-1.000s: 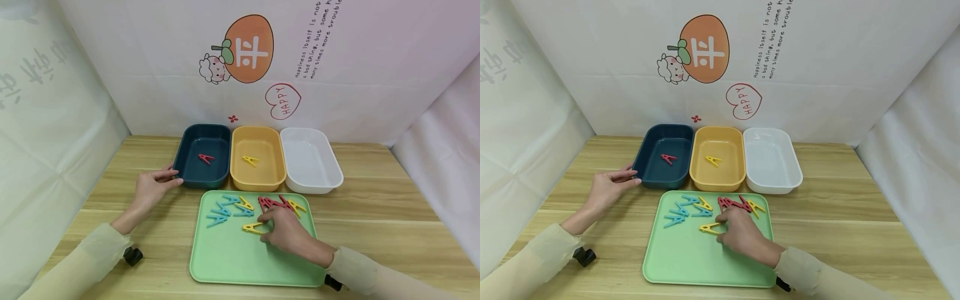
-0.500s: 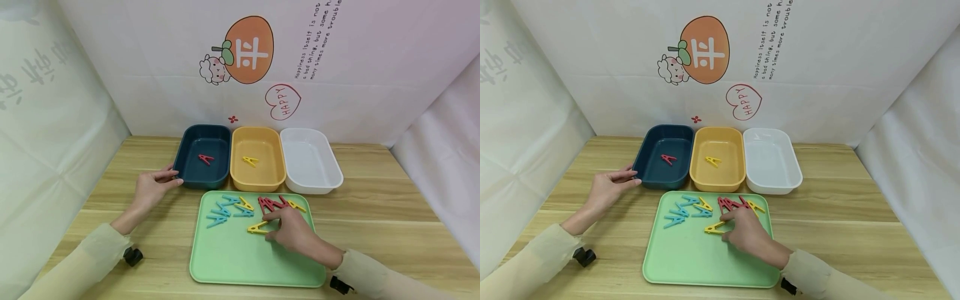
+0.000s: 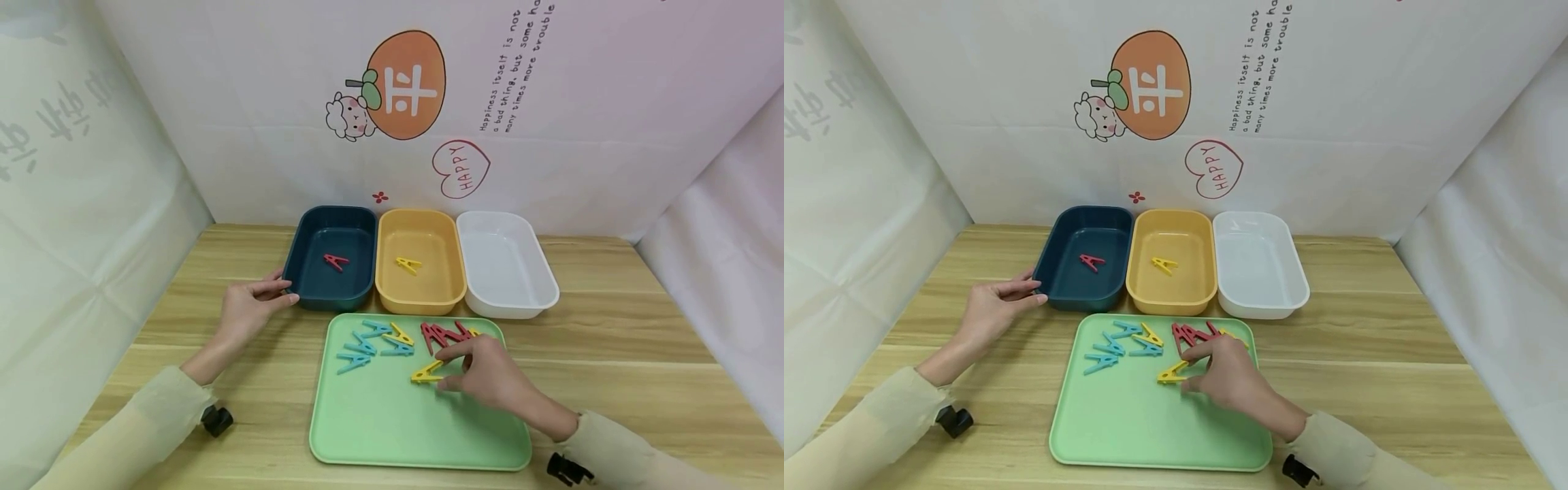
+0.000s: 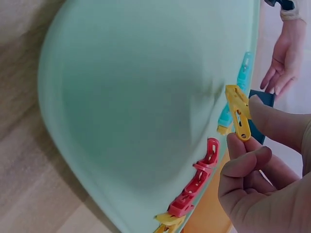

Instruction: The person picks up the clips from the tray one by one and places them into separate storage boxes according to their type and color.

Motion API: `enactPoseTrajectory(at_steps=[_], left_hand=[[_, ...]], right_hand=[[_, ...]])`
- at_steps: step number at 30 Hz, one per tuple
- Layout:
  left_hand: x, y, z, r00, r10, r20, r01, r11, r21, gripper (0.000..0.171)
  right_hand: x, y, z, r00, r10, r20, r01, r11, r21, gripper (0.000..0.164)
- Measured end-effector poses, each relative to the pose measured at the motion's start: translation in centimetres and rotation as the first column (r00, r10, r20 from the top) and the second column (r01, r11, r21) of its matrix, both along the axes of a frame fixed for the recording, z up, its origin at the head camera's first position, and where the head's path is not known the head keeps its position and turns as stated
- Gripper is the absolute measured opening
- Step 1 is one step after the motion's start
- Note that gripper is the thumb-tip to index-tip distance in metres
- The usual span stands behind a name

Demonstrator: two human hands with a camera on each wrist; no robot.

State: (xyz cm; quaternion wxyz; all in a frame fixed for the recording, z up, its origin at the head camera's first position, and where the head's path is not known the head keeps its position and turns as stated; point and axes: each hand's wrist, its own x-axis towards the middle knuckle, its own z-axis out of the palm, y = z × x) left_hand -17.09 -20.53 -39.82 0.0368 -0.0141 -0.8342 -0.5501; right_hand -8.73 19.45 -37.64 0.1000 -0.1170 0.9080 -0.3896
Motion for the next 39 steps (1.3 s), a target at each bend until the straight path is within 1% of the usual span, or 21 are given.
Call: enactPoseTrajectory(at_steps=[5,10,15,20,23,29,34,39], left_hand=[[0.0,0.0,-0.1,1.0,0.001,-0.002,-0.001,1.0,-0.001,0.038],[0.0,0.0,-0.1,1.0,0.001,-0.003,-0.001,1.0,-0.003,0.037],[0.0,0.1,-0.1,1.0,-0.003,-0.001,0.003,1.0,0.007,0.037],[0.1,0.1,0.0,1.0,-0.007,0.002,0.007,1.0,0.012,0.038],[0.2,0.1,0.1,1.0,-0.007,0.0,0.007,1.0,0.015,0.039],[0.3,0.0,0.1,1.0,-0.01,0.001,0.01,1.0,0.016,0.039],[0.3,0.0,0.1,1.0,-0.002,0.004,0.002,1.0,0.006,0.039],[0.2,0.0,0.0,1.0,0.003,0.007,-0.003,1.0,0.0,0.039]], right_hand=[[-0.3,0.3,0.6,0.998,-0.025,0.049,0.027,0.999,-0.044,0.031],[-0.8,0.6,1.3,0.994,-0.074,0.078,0.082,0.991,-0.102,0.034],[-1.3,0.8,2.3,0.988,-0.119,0.095,0.131,0.982,-0.137,0.037],[-1.9,0.9,3.5,0.987,-0.133,0.092,0.147,0.976,-0.162,0.039],[-2.6,1.1,4.2,0.985,-0.148,0.095,0.162,0.972,-0.17,0.038],[-4.3,1.3,5.8,0.984,-0.168,0.057,0.176,0.97,-0.169,0.037],[-5.7,1.5,6.6,0.983,-0.176,0.049,0.182,0.968,-0.174,0.038],[-7.2,1.5,7.3,0.981,-0.189,0.052,0.194,0.97,-0.145,0.041]])
